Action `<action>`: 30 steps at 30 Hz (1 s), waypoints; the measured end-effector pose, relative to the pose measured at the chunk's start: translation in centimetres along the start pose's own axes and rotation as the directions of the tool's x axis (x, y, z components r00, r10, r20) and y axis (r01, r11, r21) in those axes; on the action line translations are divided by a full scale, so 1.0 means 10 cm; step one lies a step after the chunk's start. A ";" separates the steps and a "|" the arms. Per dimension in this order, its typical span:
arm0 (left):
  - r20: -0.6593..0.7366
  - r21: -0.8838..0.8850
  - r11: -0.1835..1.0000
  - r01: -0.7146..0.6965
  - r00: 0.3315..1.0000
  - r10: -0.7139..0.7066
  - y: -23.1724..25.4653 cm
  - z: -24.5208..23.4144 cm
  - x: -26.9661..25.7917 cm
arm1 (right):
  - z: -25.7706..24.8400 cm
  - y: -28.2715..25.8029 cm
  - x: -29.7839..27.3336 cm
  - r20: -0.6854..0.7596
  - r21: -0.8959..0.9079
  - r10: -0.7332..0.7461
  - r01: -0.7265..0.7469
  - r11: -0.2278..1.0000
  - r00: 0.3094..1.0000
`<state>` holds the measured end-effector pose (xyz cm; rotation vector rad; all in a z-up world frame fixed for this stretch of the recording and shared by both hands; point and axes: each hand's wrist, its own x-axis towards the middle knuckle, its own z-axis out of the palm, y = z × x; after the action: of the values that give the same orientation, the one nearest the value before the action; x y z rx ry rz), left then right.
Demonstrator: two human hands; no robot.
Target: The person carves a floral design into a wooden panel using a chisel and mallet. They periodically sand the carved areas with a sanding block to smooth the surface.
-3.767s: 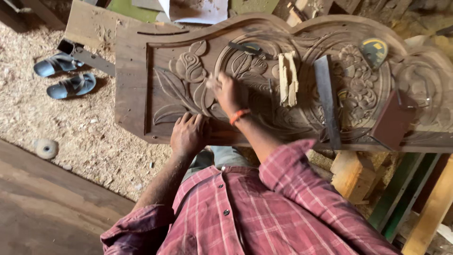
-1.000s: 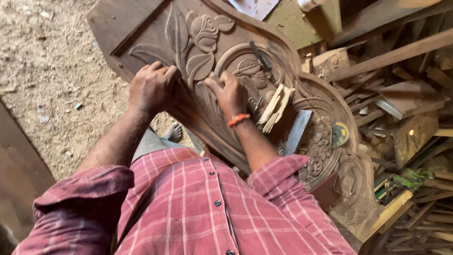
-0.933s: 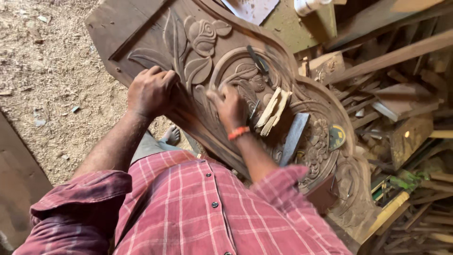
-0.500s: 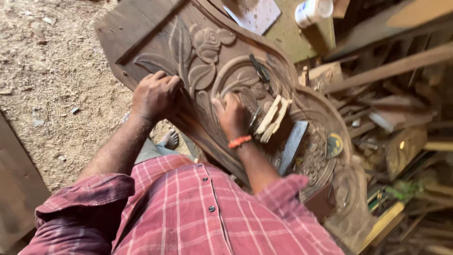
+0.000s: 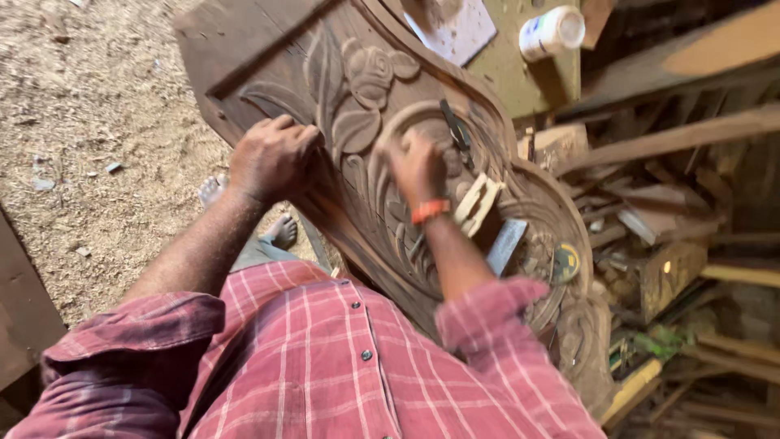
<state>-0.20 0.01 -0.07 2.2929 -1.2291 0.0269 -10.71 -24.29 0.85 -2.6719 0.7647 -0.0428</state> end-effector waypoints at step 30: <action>-0.265 -0.187 0.969 0.160 0.942 -0.207 0.19 -0.05 -0.11 | -0.63 0.45 -0.91 -0.046 0.779 0.038 0.012 0.627 0.998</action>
<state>-2.24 0.22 0.92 2.1614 -0.8366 0.1749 -21.56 -25.20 5.84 -1.8177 0.5869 -0.3684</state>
